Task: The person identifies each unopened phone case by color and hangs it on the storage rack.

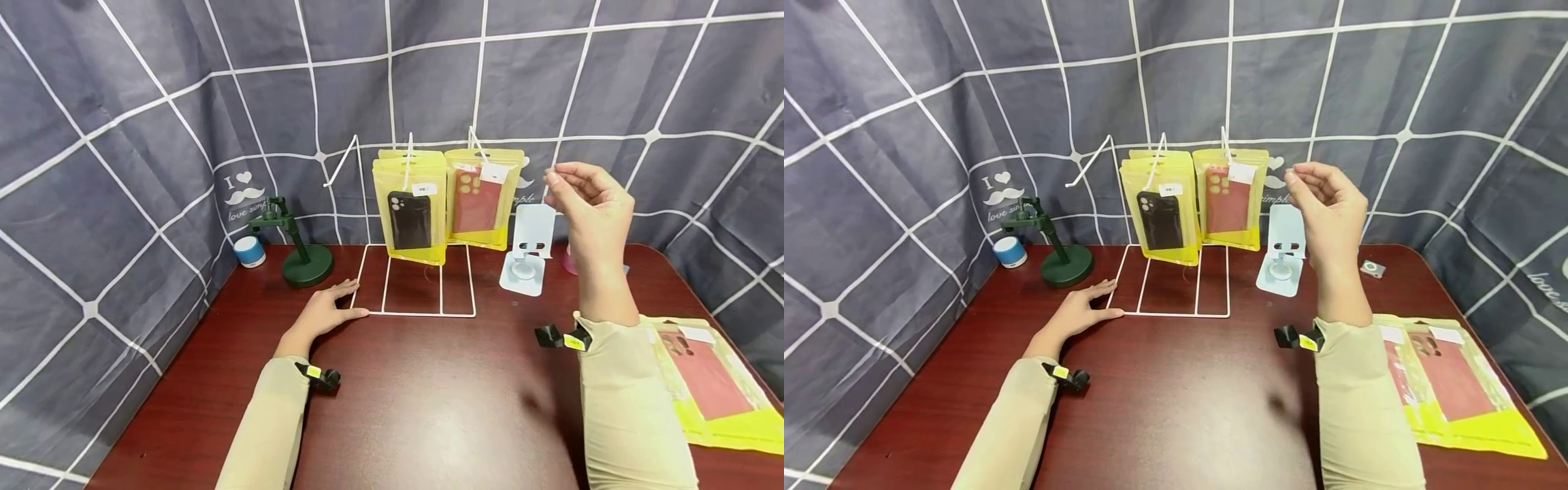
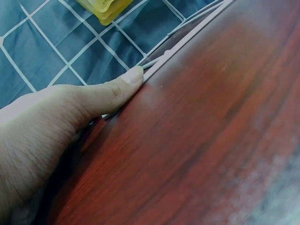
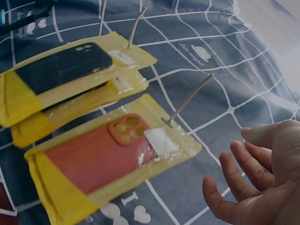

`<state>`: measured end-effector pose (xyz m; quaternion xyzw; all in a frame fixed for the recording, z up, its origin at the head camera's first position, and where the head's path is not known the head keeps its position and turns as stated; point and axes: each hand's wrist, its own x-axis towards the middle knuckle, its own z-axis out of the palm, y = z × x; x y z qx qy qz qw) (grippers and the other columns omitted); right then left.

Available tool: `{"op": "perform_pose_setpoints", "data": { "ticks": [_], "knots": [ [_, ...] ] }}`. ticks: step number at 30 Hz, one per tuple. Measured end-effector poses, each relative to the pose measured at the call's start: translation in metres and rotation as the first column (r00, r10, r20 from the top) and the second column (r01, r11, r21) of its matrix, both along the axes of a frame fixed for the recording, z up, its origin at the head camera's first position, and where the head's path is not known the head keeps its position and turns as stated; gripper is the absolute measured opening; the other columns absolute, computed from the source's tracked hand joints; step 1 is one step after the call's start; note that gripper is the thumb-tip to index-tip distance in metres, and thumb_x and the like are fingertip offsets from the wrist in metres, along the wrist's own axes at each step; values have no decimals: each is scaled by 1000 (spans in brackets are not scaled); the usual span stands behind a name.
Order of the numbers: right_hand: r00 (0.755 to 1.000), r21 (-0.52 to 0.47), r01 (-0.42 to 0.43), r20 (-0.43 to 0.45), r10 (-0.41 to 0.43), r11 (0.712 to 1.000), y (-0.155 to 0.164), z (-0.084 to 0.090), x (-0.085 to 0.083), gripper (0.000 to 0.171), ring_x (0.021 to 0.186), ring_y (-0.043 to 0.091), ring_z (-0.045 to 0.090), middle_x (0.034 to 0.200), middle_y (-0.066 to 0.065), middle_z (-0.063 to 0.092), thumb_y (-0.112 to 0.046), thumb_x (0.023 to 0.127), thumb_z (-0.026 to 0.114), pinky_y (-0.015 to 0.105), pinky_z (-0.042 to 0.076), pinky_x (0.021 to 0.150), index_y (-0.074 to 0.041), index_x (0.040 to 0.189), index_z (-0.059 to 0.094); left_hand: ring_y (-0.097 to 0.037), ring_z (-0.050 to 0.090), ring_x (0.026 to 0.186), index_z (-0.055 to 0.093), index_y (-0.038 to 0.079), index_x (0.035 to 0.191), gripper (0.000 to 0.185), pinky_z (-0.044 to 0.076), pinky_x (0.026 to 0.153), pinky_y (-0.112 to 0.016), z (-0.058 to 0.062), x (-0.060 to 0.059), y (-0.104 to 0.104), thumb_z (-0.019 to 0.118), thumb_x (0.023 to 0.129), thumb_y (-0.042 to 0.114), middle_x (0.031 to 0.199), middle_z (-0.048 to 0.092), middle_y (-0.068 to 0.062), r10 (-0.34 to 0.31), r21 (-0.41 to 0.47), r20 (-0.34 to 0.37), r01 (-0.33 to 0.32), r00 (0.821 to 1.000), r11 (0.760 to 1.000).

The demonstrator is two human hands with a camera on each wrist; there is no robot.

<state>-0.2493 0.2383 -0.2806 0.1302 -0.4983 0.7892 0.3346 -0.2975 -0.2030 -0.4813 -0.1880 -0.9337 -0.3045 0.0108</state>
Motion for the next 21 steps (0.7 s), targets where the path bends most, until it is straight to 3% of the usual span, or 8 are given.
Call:
{"op": "perform_pose_setpoints", "data": {
  "ticks": [7, 11, 13, 16, 18, 21],
  "knots": [
    [999, 162, 28, 37, -35, 986, 18, -12, 19, 32, 82, 21, 70, 96, 15, 75, 3, 81, 81, 23, 58, 73, 16, 108, 69, -24, 36, 146, 54, 23, 148, 90, 33, 115, -51, 1, 0, -2, 72, 76, 73, 155, 45, -2, 2, 3, -9, -2, 1000, 1000],
    [990, 313, 69, 95, -103, 947, 34, -24, 32, 30, 86, 17, 70, 98, 9, 76, 0, 84, 80, 19, 54, 78, 12, 110, 70, -24, 36, 146, 54, 23, 148, 89, 33, 116, -50, 1, -1, -2, 72, 76, 73, 155, 45, -2, 7, 2, -12, -7, 1000, 1000],
    [978, 452, 91, 127, -165, 887, 46, -32, 39, 29, 85, 13, 68, 99, 3, 76, -4, 86, 79, 16, 52, 75, 8, 113, 71, -23, 36, 146, 54, 24, 148, 89, 33, 116, -49, 0, -1, -2, 72, 76, 73, 155, 45, -1, 13, 5, -6, -13, 1000, 1000],
    [965, 655, 47, 166, -204, 755, 69, -47, 49, 30, 86, 8, 68, 103, -1, 75, -7, 89, 77, 14, 49, 72, 1, 118, 71, -23, 35, 146, 54, 23, 148, 89, 32, 116, -50, 0, -1, -1, 73, 76, 72, 155, 45, -2, 11, 15, 0, -11, 1000, 1000],
    [960, 774, -12, 187, -211, 633, 87, -58, 55, 31, 88, 4, 69, 107, -4, 74, -11, 91, 76, 11, 49, 72, -5, 121, 71, -23, 35, 146, 54, 24, 148, 89, 33, 116, -50, 0, 0, 0, 73, 76, 72, 155, 45, -2, 12, 18, 3, -12, 1000, 1000],
    [946, 872, -147, 262, -190, 466, 121, -77, 63, 34, 98, -2, 67, 113, -7, 73, -17, 93, 75, 9, 49, 77, -15, 127, 70, -22, 35, 146, 54, 25, 148, 89, 33, 116, -50, -1, 1, 2, 72, 75, 74, 155, 45, 0, 14, 15, 13, -14, 1000, 1000]
  ]
}}
